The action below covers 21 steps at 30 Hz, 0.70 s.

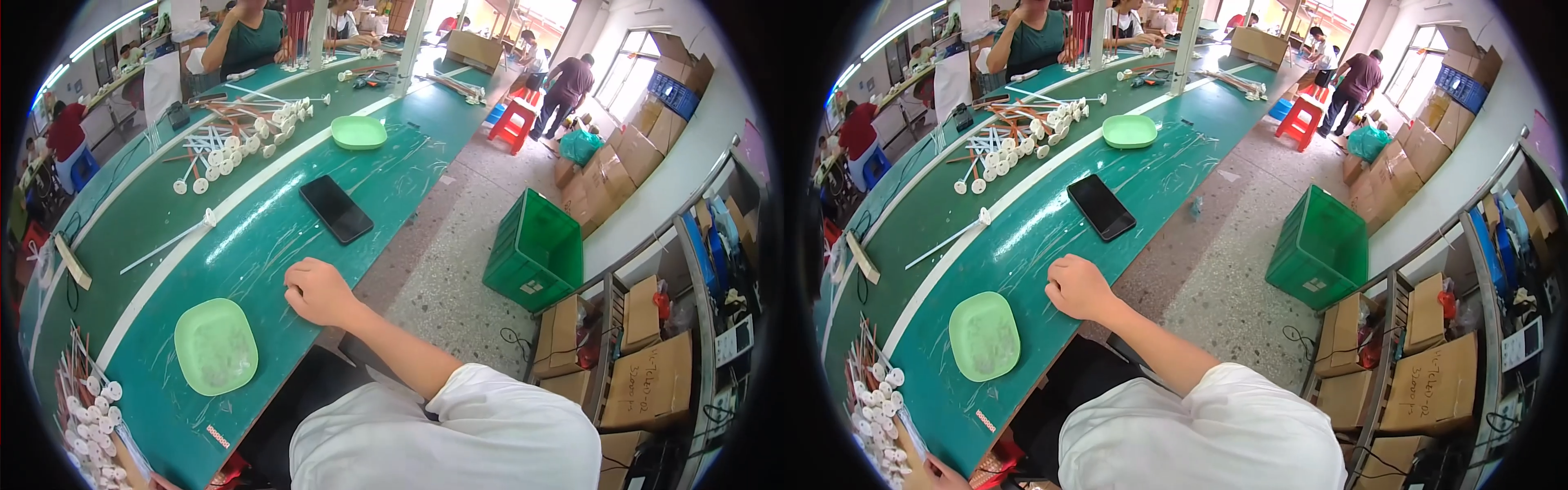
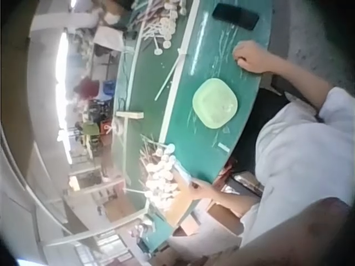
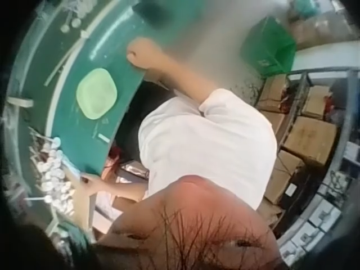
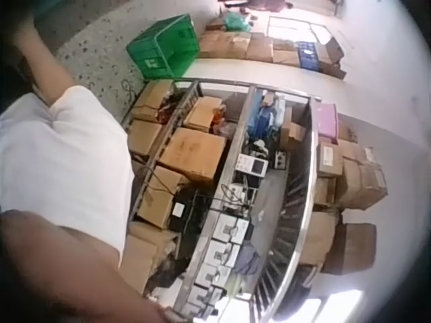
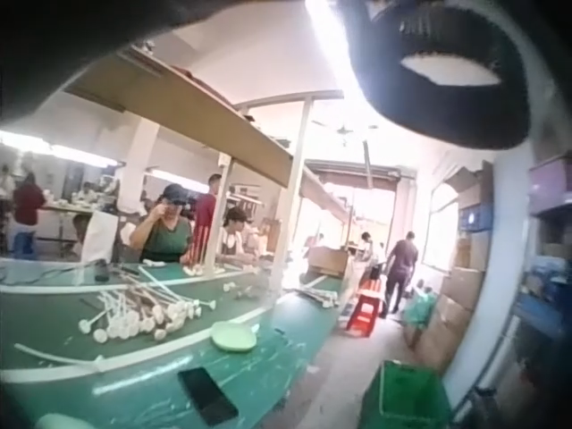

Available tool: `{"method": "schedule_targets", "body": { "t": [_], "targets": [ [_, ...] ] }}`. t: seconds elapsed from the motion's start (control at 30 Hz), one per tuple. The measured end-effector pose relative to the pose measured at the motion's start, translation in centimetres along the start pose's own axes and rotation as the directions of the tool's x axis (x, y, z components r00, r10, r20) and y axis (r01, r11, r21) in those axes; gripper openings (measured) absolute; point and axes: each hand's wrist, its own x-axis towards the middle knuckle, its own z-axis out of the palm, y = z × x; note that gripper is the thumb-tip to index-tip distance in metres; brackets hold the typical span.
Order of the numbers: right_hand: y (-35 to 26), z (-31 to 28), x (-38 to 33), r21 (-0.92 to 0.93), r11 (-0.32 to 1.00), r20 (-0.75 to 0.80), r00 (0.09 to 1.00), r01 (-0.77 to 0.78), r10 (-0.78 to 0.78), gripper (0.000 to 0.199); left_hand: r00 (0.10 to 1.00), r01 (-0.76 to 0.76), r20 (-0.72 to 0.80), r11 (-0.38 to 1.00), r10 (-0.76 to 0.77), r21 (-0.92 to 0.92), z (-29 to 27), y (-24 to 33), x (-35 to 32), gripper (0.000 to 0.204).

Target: Assembling LED strips onto plastic bases and bundling them together with rubber bands on a production line.

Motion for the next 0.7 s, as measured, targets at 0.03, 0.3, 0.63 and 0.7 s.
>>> {"method": "schedule_targets", "body": {
  "t": [0.03, 0.3, 0.63, 0.7],
  "targets": [
    [0.0, 0.0, -0.1, -0.008, 1.0, 0.001, 1.0, -0.004, 0.004, 0.007, 1.0, -0.002, -0.011, 1.0, 0.002, -0.007, 0.0, -0.4, -0.1, 0.035],
    [-0.1, 0.0, 0.1, -0.015, 1.0, 0.001, 1.0, 0.01, -0.01, 0.007, 1.0, 0.008, -0.024, 1.0, -0.008, 0.02, 0.5, -1.8, -0.8, 0.035],
    [-0.1, -0.1, 0.1, 0.006, 0.998, 0.043, 0.998, 0.055, -0.055, 0.011, 0.961, -0.077, -0.265, 0.996, 0.083, 0.034, 0.3, 1.3, 0.1, 0.034],
    [-0.1, -0.2, 0.1, 0.003, 0.998, 0.051, 0.997, 0.058, -0.059, 0.011, 0.971, -0.057, -0.24, 0.962, -0.009, -0.268, 2.3, 4.4, 2.3, 0.033]
  ]
}}
